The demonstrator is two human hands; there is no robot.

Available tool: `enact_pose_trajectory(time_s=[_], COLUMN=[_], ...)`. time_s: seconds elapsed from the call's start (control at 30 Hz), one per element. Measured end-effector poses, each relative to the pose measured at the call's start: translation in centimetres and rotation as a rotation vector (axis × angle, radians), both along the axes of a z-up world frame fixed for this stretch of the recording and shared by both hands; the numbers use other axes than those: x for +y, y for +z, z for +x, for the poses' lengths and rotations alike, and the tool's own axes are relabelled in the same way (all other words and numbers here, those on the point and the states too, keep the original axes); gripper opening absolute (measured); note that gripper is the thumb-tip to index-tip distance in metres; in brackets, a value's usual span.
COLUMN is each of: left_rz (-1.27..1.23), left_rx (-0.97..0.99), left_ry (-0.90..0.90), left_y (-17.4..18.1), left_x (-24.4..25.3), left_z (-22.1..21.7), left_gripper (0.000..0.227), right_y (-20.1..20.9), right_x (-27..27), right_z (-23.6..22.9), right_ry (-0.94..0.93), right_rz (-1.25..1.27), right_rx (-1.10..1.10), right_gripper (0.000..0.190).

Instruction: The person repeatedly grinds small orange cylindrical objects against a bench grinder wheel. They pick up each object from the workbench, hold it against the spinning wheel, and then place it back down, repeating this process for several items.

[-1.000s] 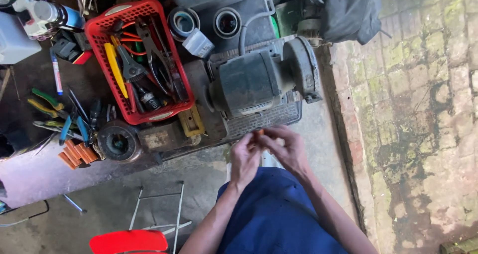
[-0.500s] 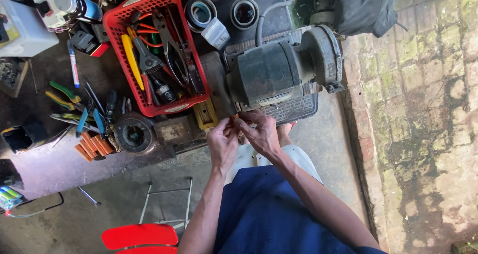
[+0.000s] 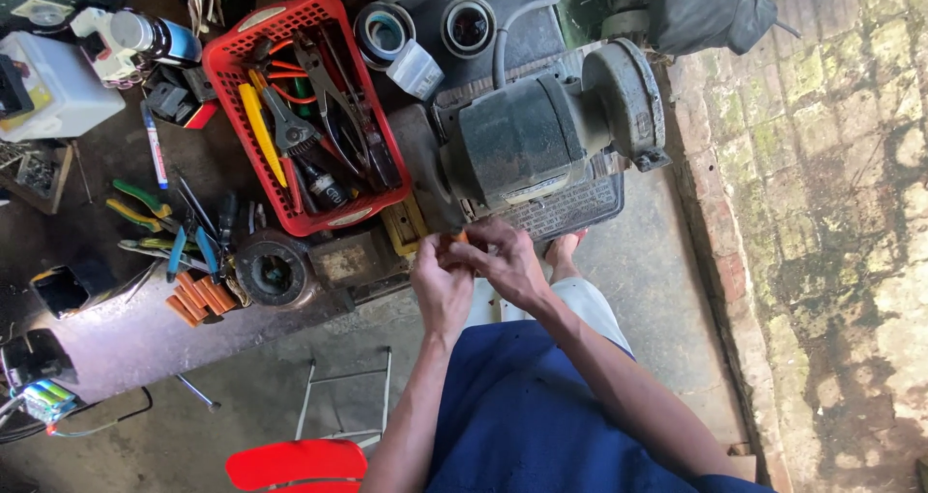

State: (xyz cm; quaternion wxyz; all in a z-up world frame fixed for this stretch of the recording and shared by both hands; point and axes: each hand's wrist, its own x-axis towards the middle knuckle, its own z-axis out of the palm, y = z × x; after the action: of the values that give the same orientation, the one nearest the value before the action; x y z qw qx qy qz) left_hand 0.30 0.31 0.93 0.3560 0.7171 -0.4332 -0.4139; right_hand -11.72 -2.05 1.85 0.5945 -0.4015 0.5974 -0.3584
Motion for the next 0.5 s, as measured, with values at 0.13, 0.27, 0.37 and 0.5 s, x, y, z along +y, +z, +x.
enact_pose_trajectory(time_s=[0.13, 0.27, 0.37, 0.5], left_rz=[-0.005, -0.124, -0.109, -0.054], left_rx=[0.063, -0.077, -0.076, 0.028], left_ry=[-0.110, -0.211, -0.176, -0.130], left_y=[1.7, -0.4, -0.2, -1.3], left_x=[1.3, 2.2, 1.9, 1.9], left_z=[0.0, 0.3, -0.1, -0.1], left_gripper=[0.024, 0.032, 0.037, 0.037], right_y=[0.2, -1.8, -3.0, -1.8], right_x=[1.0, 2.0, 2.2, 1.7], right_z=[-0.4, -0.3, -0.7, -0.3], right_ry=[-0.025, -0.173, -0.234, -0.213], right_rz=[0.075, 0.214, 0.237, 0.228], right_rx=[-0.099, -0.282, -0.362, -0.313], right_gripper=[0.017, 0.021, 0.031, 0.026])
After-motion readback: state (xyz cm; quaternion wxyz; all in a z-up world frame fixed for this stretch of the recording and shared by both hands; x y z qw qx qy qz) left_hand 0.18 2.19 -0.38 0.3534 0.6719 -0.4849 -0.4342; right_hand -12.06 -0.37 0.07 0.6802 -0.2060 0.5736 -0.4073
